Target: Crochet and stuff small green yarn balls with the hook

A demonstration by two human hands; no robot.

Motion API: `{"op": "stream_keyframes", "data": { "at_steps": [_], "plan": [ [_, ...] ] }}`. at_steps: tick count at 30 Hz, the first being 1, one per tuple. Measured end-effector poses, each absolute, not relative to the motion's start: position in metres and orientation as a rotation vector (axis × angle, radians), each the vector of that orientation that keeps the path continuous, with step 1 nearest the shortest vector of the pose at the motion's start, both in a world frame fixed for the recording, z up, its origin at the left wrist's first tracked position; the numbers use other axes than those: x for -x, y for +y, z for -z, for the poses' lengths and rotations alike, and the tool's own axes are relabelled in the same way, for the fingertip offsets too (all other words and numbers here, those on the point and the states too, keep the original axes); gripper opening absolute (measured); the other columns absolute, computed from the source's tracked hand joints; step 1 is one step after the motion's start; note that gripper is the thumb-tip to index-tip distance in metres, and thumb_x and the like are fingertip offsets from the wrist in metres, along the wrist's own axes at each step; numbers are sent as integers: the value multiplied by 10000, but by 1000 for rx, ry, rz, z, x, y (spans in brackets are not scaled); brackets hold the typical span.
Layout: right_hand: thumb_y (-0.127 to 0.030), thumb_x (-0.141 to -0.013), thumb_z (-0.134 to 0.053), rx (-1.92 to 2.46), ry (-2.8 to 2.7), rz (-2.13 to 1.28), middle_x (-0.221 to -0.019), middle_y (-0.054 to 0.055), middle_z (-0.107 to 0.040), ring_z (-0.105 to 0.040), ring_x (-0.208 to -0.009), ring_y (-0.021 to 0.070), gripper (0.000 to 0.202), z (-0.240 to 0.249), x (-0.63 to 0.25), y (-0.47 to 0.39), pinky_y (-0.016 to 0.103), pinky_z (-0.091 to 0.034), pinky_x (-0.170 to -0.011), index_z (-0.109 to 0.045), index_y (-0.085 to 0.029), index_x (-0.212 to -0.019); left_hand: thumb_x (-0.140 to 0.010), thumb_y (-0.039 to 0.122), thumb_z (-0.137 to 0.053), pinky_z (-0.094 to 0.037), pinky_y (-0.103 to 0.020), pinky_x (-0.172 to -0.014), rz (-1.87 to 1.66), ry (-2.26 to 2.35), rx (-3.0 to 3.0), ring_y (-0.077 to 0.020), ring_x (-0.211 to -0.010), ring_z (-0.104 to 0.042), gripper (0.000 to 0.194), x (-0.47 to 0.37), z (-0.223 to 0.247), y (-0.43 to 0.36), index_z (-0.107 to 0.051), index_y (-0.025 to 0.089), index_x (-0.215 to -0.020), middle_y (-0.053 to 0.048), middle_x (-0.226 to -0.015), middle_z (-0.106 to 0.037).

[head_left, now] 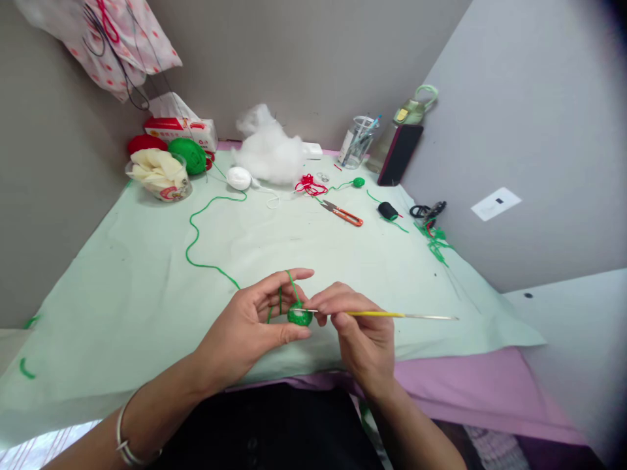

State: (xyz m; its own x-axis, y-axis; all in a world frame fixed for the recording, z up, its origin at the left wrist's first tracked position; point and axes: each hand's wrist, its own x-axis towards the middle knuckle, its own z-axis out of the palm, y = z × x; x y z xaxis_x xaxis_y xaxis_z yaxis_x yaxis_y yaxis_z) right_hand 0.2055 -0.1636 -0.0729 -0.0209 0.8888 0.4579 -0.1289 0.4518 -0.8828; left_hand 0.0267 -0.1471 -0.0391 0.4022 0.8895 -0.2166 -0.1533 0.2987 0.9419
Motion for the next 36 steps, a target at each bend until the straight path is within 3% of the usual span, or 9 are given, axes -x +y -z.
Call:
{"op": "stream_keyframes", "data": {
  "at_steps": [5, 13, 17, 22, 25, 29, 33, 36],
  "plan": [
    [-409, -948, -687, 752, -1242, -1260, -899, 51, -758, -630, -686, 147, 195, 65, -207, -138, 305, -550, -636, -766, -230, -937, -791, 164, -771, -516, -312, -860, -956, 1002, -1370, -172, -901, -636, 468, -25, 29, -131, -694, 271, -1240, 1, -976, -629],
    [-429, -787, -841, 773, -908, -1797, -657, -25, -634, -524, -548, 59, 291, 38, -195, -70, 179, -465, -536, -742, -157, -824, -793, 205, -794, -490, -331, -876, -1229, 1026, -1656, -197, -962, -612, 384, -21, 28, -78, -713, 250, -1166, -40, -1073, -631],
    [-465, -791, -806, 800, -966, -1804, -618, -22, -633, -518, -518, 64, 328, 39, -193, -54, 192, -434, -518, -722, -148, -770, -788, 171, -777, -490, -330, -884, -1230, 1028, -1644, -201, -991, -608, 401, -18, 37, -66, -714, 239, -1178, -52, -1100, -641],
    [-307, -772, -777, 867, -1100, -1804, -593, -39, -624, -443, -484, 65, 255, 48, -196, -56, 192, -315, -479, -742, -175, -987, -778, 171, -755, -488, -350, -928, -1138, 1024, -1564, -213, -1045, -606, 543, -17, 53, -68, -657, 224, -1309, -59, -1144, -647],
    [-359, -789, -764, 863, -1186, -1845, -538, -58, -520, -326, -468, 55, 220, 52, -198, -57, 211, -210, -470, -704, -154, -843, -754, 177, -762, -489, -346, -911, -1061, 1002, -1512, -218, -1044, -612, 597, -15, 61, -66, -643, 207, -1338, -60, -1126, -669],
    [-489, -842, -730, 856, -1216, -1836, -529, -79, -420, -227, -472, 53, 364, 53, -198, -55, 234, -156, -482, -607, -167, -725, -776, 223, -753, -507, -328, -797, -899, 917, -1427, -221, -971, -654, 589, -6, 63, -57, -646, 193, -1355, -76, -1095, -713],
    [-508, -836, -741, 884, -1256, -1772, -528, -80, -426, -234, -477, 59, 381, 53, -197, -54, 246, -147, -490, -600, -172, -727, -879, 332, -689, -498, -390, -952, -808, 820, -1368, -257, -1090, -666, 469, -2, 60, -54, -678, 198, -1329, -107, -1164, -746],
    [-509, -814, -763, 903, -1297, -1737, -522, -71, -448, -281, -486, 66, 386, 54, -195, -55, 252, -170, -498, -621, -164, -718, -898, 375, -679, -475, -426, -1000, -805, 811, -1341, -265, -1065, -677, 426, -5, 60, -56, -703, 179, -1275, -109, -1101, -764]
  ]
}}
